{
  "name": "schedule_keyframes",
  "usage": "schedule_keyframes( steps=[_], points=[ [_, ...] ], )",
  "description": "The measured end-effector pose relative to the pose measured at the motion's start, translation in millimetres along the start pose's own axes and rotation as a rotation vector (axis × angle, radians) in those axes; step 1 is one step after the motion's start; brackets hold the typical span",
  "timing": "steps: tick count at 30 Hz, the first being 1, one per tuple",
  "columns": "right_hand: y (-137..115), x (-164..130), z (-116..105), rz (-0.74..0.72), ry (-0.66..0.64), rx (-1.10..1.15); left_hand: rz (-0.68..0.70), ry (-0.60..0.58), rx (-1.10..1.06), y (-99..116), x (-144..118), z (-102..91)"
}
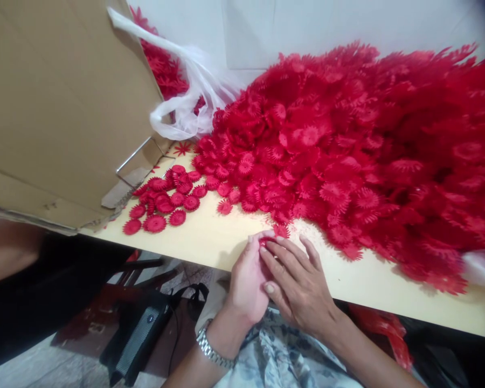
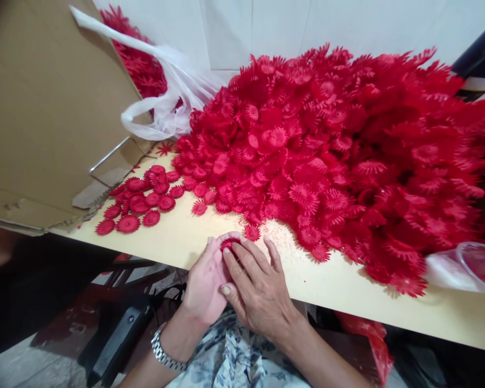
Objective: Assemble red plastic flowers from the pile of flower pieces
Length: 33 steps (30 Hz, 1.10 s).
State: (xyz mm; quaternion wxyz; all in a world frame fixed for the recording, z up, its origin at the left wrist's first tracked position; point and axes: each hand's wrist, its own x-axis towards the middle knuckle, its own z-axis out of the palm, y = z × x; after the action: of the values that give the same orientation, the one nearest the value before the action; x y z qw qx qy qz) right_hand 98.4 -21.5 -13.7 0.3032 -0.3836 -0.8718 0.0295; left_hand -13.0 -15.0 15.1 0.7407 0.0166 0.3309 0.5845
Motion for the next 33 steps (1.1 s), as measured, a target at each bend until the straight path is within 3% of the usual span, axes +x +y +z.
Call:
schedule_keyframes(
  steps=[4, 9, 13, 16, 19, 22, 26, 29, 31, 33],
  points=[
    [1.4, 1.0, -4.2, -0.058, -0.015, 0.119, 0.018, 0.035, 0.003, 2.7, 4.0, -3.6],
    [12.6, 11.7, -20.3, -0.091, 0.105, 0.307, 0.298, 0.09, 0.203, 14.3, 10.6, -8.4],
    [16.2, 39.0, -25.9, 0.089, 0.16, 0.413, 0.386, 0.121, 0.362, 16.8, 17.2, -9.5],
    [12.8, 70.6, -16.2, 0.285, 0.159, 0.575, 0.477, 0.093, 0.379, 12.1, 19.2, 1.4],
    [7.5, 97.9, 0.4, 0.357, 0.146, 0.604, 0.401, 0.029, 0.239, 6.0, 16.0, 17.2],
    [-2.2, 102.2, 13.2, 0.336, 0.047, 0.581, 0.309, 0.004, 0.12, 8.4, 13.3, 23.8],
    [-27.1, 74.6, 20.1, 0.206, -0.034, 0.6, 0.443, 0.01, 0.143, 31.8, 20.0, 20.7],
    [-38.1, 64.8, 17.7, 0.103, 0.067, 0.623, 0.545, 0.01, 0.17, 44.1, 25.2, 22.7],
    [-33.7, 75.0, 11.1, 0.175, 0.077, 0.69, 0.529, -0.024, 0.189, 38.8, 24.6, 25.7],
    [-23.3, 91.6, 3.4, 0.327, -0.038, 0.795, 0.467, -0.072, 0.219, 26.4, 21.9, 27.0]
  ],
)
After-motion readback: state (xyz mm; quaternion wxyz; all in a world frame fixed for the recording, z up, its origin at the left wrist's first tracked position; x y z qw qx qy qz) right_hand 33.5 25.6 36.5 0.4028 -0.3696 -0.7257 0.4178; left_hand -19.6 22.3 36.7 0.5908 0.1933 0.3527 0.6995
